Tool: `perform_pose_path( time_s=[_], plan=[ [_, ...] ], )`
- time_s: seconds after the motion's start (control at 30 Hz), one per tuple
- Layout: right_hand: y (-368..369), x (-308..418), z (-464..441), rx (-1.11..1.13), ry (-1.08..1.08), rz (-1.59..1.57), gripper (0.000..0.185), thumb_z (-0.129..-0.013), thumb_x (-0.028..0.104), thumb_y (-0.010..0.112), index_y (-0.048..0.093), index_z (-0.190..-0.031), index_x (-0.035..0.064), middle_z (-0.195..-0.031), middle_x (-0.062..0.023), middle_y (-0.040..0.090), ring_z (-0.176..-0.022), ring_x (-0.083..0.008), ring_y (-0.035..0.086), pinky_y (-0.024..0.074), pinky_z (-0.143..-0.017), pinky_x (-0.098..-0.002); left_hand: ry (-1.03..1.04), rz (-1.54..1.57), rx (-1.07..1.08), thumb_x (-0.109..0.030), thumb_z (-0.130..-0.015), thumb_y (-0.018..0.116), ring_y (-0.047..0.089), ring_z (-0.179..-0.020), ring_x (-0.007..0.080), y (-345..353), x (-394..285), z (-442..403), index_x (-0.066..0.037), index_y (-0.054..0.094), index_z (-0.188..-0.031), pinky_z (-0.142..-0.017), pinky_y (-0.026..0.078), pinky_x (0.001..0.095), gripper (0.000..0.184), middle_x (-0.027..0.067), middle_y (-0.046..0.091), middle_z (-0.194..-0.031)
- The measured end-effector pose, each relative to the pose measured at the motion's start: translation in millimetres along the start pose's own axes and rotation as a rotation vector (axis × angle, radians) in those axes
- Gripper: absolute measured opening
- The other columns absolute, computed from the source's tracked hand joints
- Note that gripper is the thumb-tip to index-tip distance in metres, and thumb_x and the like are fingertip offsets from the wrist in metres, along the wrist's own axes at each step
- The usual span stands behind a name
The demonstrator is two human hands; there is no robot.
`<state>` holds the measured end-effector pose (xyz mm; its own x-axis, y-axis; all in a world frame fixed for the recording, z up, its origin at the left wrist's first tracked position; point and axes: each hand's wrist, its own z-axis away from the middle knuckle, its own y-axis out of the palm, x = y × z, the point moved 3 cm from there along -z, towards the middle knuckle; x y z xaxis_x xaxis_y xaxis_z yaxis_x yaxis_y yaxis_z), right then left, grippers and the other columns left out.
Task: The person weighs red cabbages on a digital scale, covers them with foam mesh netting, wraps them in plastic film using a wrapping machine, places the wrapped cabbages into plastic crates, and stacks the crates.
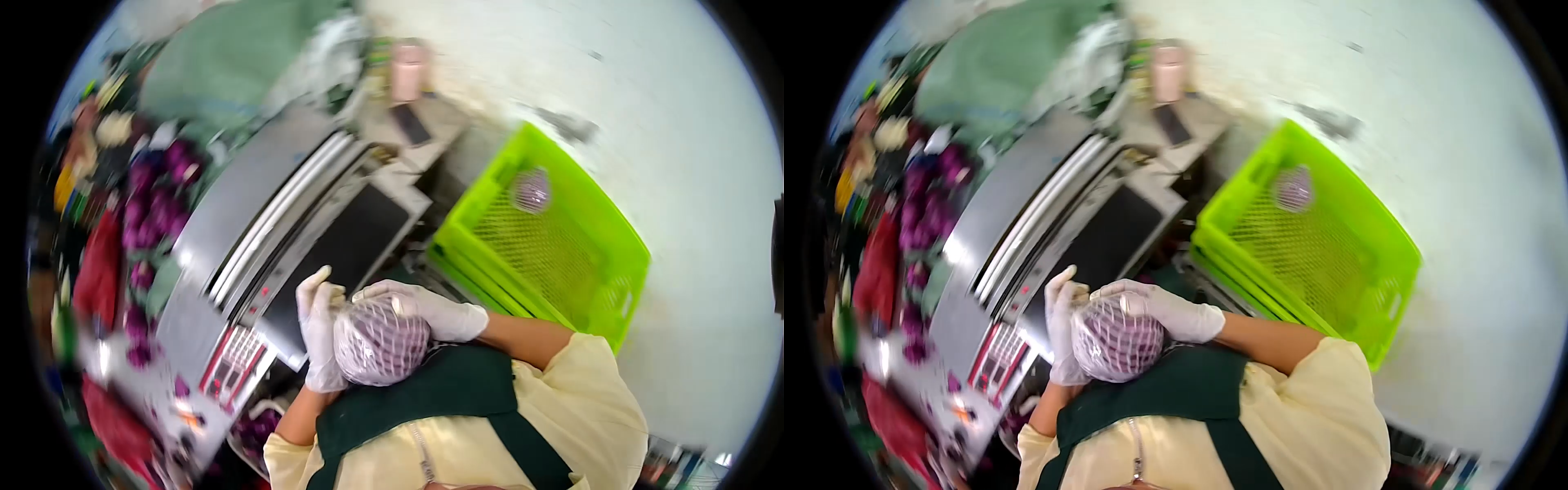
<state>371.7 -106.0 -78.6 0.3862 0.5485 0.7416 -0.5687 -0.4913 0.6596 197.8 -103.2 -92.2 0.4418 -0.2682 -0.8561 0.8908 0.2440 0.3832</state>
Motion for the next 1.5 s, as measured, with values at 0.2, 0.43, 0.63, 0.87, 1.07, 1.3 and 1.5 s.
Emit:
perform_pose_path(
  time_s=[0.2, 0.43, 0.63, 0.87, 1.07, 1.3, 1.5],
  plan=[
    [-141.9, 64.5, 155.9, -0.689, -0.510, -0.486, 0.049, -0.099, 0.038, 0.037, 0.049, -0.128, 0.0003, -0.126, -0.0140, 0.056, -0.115, -0.0228, 0.054, 0.0388, -0.105, -0.0371, 0.001, -0.237, 0.232, -0.019, -0.097, 0.052, 0.056, -0.085, 0.0097, 89.4, 12.5, -18.0, -0.008, 0.057, -0.119, -0.081, 0.044, 0.0236, 0.025, 0.0036, 0.060, -0.097],
    [-372.0, 69.5, 278.1, -1.194, -0.702, -0.649, 0.061, -0.095, 0.058, 0.032, 0.052, -0.129, 0.0116, -0.125, -0.0143, 0.057, -0.113, -0.0316, 0.054, 0.0423, -0.098, -0.0531, -0.142, -0.212, 0.250, -0.017, -0.097, 0.050, 0.059, -0.077, 0.0110, 87.5, 58.7, -52.3, -0.005, 0.059, -0.114, -0.077, 0.047, 0.0242, 0.022, 0.0050, 0.064, -0.089],
    [-449.5, 55.2, 265.7, -1.555, -0.403, 0.216, 0.046, -0.089, 0.038, 0.048, 0.054, -0.123, 0.0071, -0.116, -0.0093, 0.060, -0.106, -0.0263, 0.056, 0.0455, -0.092, -0.0425, 0.038, -0.310, 0.053, -0.012, -0.095, 0.053, 0.058, -0.104, 0.0155, 60.4, 27.1, -35.3, -0.001, 0.055, -0.119, -0.091, 0.046, 0.0273, 0.026, 0.0088, 0.060, -0.117],
    [-233.2, 121.2, 78.5, -1.337, -0.664, 1.629, 0.044, -0.080, -0.006, 0.053, 0.053, -0.123, 0.0002, -0.126, -0.0172, 0.051, -0.122, -0.0319, 0.043, 0.0316, -0.105, -0.0426, 0.552, -0.334, -0.477, -0.003, -0.093, 0.055, 0.054, -0.106, 0.0123, -92.7, -67.6, -48.9, 0.000, 0.054, -0.119, -0.096, 0.042, 0.0263, 0.026, 0.0045, 0.058, -0.112],
    [-149.0, 49.5, -87.9, -1.023, -0.584, 1.463, 0.043, -0.081, -0.006, 0.053, 0.050, -0.124, 0.0006, -0.126, -0.0166, 0.048, -0.123, -0.0323, 0.042, 0.0306, -0.106, -0.0417, 0.738, -0.332, -0.716, -0.009, -0.091, 0.061, 0.052, -0.113, 0.0163, -285.2, -160.0, -148.7, -0.001, 0.051, -0.126, -0.098, 0.042, 0.0295, 0.038, 0.0096, 0.057, -0.118],
    [-188.2, -2.9, -118.4, -1.384, -0.398, 1.564, 0.027, -0.084, 0.007, 0.056, 0.056, -0.110, -0.0018, -0.110, -0.0202, 0.056, -0.104, -0.0357, 0.050, 0.0387, -0.093, -0.0421, 0.581, -1.594, -0.760, -0.043, -0.065, 0.081, 0.034, -0.135, 0.0372, -364.9, -240.3, -314.8, -0.019, 0.033, -0.145, -0.106, 0.033, 0.0519, 0.097, 0.0209, 0.035, -0.146],
    [-188.2, -3.1, -118.9, -1.406, -0.304, 1.612, 0.029, -0.085, 0.005, 0.051, 0.055, -0.112, -0.0027, -0.111, -0.0182, 0.054, -0.104, -0.0340, 0.049, 0.0381, -0.094, -0.0411, 0.475, -1.708, -0.616, -0.046, -0.061, 0.082, 0.022, -0.141, 0.0380, -380.5, -244.6, -411.1, -0.024, 0.020, -0.150, -0.109, 0.027, 0.0539, 0.111, 0.0226, 0.026, -0.150]
  ],
)
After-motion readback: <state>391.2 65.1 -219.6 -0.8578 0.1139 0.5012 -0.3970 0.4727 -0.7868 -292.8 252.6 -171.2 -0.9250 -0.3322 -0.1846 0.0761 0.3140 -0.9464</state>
